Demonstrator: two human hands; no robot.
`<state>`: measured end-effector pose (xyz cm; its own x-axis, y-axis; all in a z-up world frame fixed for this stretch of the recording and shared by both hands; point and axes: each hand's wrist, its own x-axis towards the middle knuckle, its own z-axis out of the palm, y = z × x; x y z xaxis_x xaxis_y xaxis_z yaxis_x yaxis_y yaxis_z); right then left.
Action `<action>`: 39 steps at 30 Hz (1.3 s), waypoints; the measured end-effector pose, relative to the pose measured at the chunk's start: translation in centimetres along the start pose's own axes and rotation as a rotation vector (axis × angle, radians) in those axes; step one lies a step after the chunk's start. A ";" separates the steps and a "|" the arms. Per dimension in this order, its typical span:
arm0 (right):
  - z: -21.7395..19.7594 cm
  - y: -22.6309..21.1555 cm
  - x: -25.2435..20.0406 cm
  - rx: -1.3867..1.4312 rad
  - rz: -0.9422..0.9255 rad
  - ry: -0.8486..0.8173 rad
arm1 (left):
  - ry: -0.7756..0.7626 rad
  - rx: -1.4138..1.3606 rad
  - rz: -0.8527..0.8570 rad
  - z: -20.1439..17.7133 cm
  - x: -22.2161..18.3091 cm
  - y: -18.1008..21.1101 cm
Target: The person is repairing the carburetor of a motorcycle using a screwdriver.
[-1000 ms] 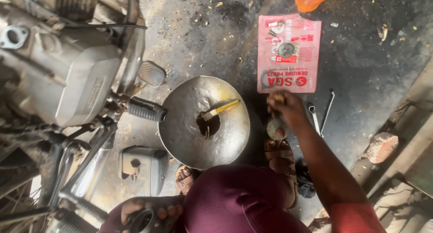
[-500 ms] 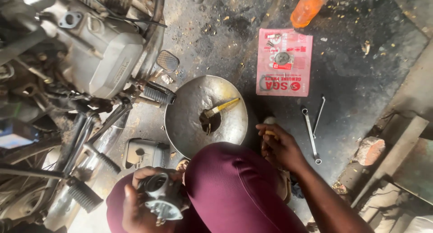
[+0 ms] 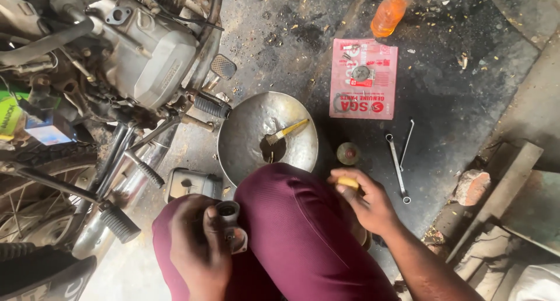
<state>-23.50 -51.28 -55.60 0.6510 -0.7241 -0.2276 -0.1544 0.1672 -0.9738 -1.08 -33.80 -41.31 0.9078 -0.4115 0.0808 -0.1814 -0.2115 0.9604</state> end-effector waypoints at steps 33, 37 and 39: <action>5.3 -5.2 -3.4 -0.016 -0.988 -0.052 | -0.711 -0.283 -0.036 3.1 -4.6 0.6; 4.8 -5.7 -3.4 0.323 -0.725 -0.085 | -0.606 -0.055 -0.058 0.9 -3.8 0.0; 4.3 -6.9 -2.5 0.265 -0.571 -0.061 | -0.547 0.005 0.112 -0.8 -3.2 0.1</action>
<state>-20.86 -47.69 -48.31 0.6186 -0.7103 0.3359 0.4143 -0.0684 -0.9076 -3.68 -31.82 -41.26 0.5547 -0.8315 0.0310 -0.2683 -0.1434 0.9526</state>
